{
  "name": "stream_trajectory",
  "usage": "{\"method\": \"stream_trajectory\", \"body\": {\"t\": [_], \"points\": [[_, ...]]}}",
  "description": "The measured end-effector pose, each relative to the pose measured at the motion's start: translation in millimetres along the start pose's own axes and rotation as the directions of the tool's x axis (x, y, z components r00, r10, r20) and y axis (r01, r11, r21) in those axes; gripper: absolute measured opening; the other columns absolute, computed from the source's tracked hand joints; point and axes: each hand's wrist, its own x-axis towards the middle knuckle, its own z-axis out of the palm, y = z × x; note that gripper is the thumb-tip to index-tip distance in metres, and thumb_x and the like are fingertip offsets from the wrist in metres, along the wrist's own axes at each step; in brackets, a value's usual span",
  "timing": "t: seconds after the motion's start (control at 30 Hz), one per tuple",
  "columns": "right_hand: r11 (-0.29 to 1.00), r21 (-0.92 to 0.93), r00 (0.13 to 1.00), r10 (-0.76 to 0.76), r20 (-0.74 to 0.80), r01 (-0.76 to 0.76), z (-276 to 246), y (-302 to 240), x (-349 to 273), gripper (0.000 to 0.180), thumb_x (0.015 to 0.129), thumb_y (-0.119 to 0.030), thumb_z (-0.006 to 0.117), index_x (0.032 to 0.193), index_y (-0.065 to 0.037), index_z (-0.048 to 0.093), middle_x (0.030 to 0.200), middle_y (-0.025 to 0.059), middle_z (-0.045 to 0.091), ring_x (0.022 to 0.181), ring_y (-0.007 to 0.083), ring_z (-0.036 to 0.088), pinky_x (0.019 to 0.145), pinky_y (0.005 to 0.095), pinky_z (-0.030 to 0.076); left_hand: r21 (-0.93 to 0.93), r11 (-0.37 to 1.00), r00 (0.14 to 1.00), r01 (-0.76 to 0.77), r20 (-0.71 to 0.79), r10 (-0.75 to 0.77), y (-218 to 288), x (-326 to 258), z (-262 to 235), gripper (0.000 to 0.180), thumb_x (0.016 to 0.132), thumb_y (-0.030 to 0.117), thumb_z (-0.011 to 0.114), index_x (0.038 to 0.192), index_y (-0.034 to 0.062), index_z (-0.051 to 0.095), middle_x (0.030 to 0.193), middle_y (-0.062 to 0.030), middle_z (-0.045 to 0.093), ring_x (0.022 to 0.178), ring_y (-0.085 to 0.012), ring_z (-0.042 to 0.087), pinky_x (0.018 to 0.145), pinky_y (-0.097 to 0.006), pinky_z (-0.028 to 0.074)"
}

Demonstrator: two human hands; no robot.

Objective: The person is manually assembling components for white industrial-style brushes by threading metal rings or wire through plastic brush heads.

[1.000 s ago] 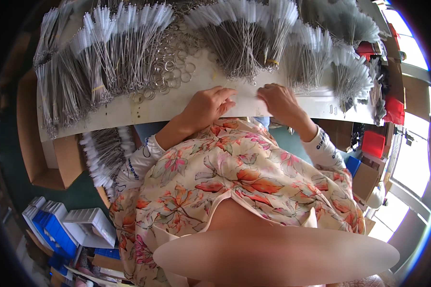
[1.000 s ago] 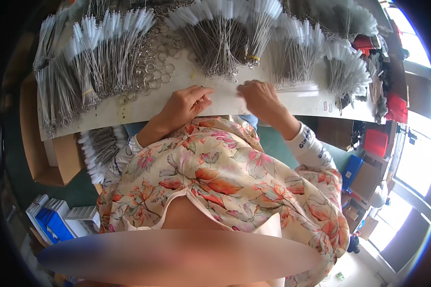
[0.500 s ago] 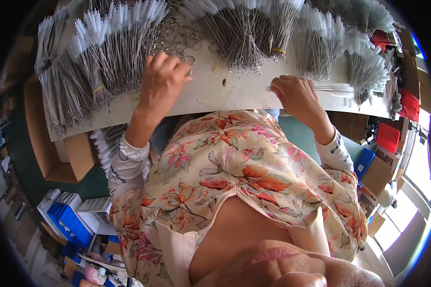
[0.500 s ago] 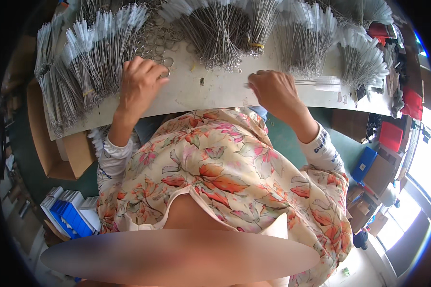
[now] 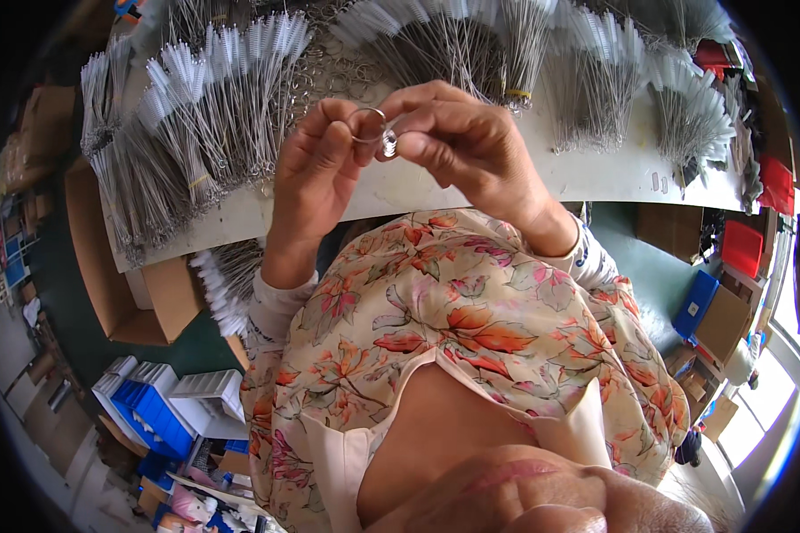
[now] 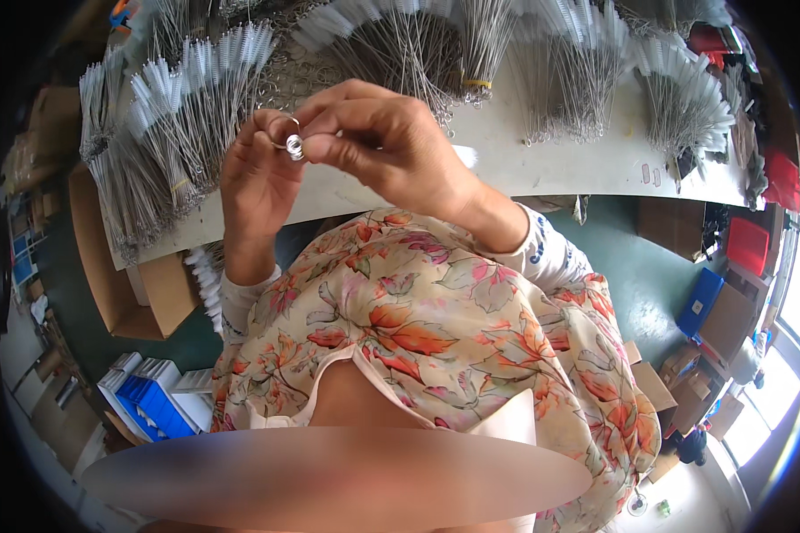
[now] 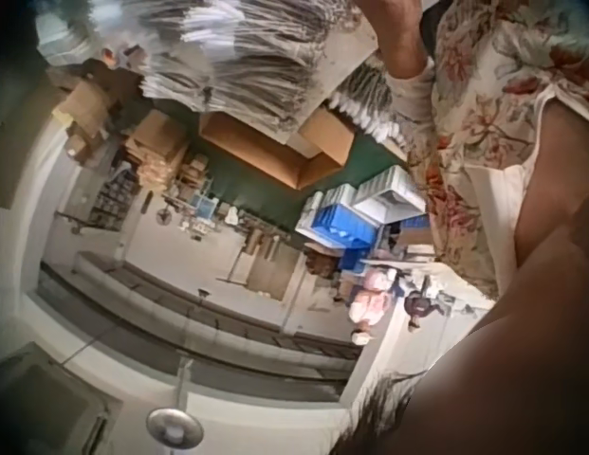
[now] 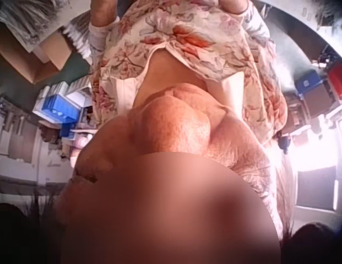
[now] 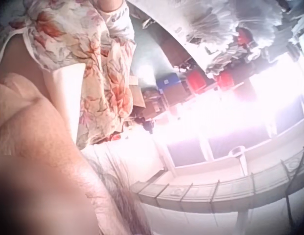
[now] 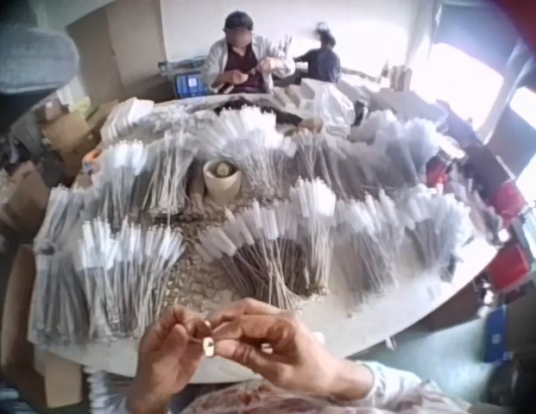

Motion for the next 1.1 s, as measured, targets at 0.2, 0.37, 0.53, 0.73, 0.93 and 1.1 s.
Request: {"method": "stream_trajectory", "body": {"t": [0.2, 0.37, 0.53, 0.73, 0.93, 1.1], "points": [[0.900, -0.350, 0.963, -0.270, 0.022, 0.261, 14.9, 7.5, -6.9, 0.008, 0.075, -0.005, 0.068, 0.083, -0.002, 0.066, 0.089, 0.0081, 0.061, 0.074, 0.0205, 0.062, 0.063, 0.0281, 0.050, 0.307, 0.945, 0.989, -0.114, -0.054, 0.136, 5.7, -0.6, 11.0, 0.010, 0.091, 0.008, 0.051, 0.099, 0.0013, 0.053, 0.089, -0.0049, 0.060, 0.078, -0.0090, 0.057, 0.070, -0.021, 0.046], [0.892, -0.345, 0.956, -0.276, 0.096, 0.292, 15.8, 2.9, -5.7, 0.010, 0.071, -0.002, 0.069, 0.081, -0.004, 0.066, 0.087, 0.0060, 0.061, 0.068, 0.0210, 0.062, 0.056, 0.0291, 0.050, 0.841, -0.163, 0.765, -0.516, 0.538, 0.354, 30.6, 5.3, 10.4, 0.008, 0.085, -0.002, 0.057, 0.090, 0.0009, 0.062, 0.083, -0.0052, 0.063, 0.070, -0.0077, 0.059, 0.054, -0.022, 0.048], [0.941, -0.236, 0.966, -0.211, 0.147, 0.242, 9.6, -4.5, -4.4, 0.010, 0.072, -0.001, 0.069, 0.080, -0.003, 0.066, 0.088, 0.0060, 0.062, 0.070, 0.0208, 0.063, 0.058, 0.0286, 0.051, 0.639, 0.754, 0.980, -0.149, -0.005, 0.197, 22.2, -9.2, 16.4, 0.010, 0.085, -0.003, 0.056, 0.093, -0.0014, 0.062, 0.084, -0.0066, 0.064, 0.072, -0.0080, 0.060, 0.058, -0.021, 0.050], [0.857, -0.365, 0.931, -0.340, 0.132, 0.364, 14.2, -2.1, 0.2, 0.011, 0.070, 0.001, 0.069, 0.079, -0.004, 0.066, 0.088, 0.0046, 0.063, 0.071, 0.0203, 0.063, 0.058, 0.0291, 0.051, 0.478, 0.843, 0.959, -0.248, -0.003, 0.284, 23.1, -9.7, 22.1, 0.017, 0.081, -0.007, 0.058, 0.098, -0.0033, 0.062, 0.093, -0.0119, 0.065, 0.083, -0.0120, 0.063, 0.073, -0.022, 0.052], [0.877, -0.356, 0.946, -0.283, 0.158, 0.322, 19.3, -5.9, 5.4, 0.010, 0.070, 0.000, 0.069, 0.079, -0.003, 0.065, 0.087, 0.0063, 0.062, 0.072, 0.0225, 0.063, 0.060, 0.0298, 0.051, 0.672, 0.723, 0.978, -0.164, 0.017, 0.206, 39.9, -12.9, 17.8, 0.024, 0.077, -0.012, 0.059, 0.100, -0.0047, 0.062, 0.097, -0.0123, 0.064, 0.084, -0.0145, 0.064, 0.073, -0.023, 0.054], [0.963, -0.188, 0.968, -0.155, 0.196, 0.192, 17.7, -3.4, 10.3, 0.008, 0.073, -0.002, 0.068, 0.081, -0.001, 0.065, 0.089, 0.0088, 0.063, 0.074, 0.0227, 0.063, 0.062, 0.0295, 0.051, 0.734, 0.653, 0.969, -0.185, 0.024, 0.248, 45.7, -13.5, 19.0, 0.027, 0.074, -0.012, 0.061, 0.099, -0.0043, 0.063, 0.096, -0.0118, 0.064, 0.081, -0.0142, 0.064, 0.072, -0.023, 0.054]]}}
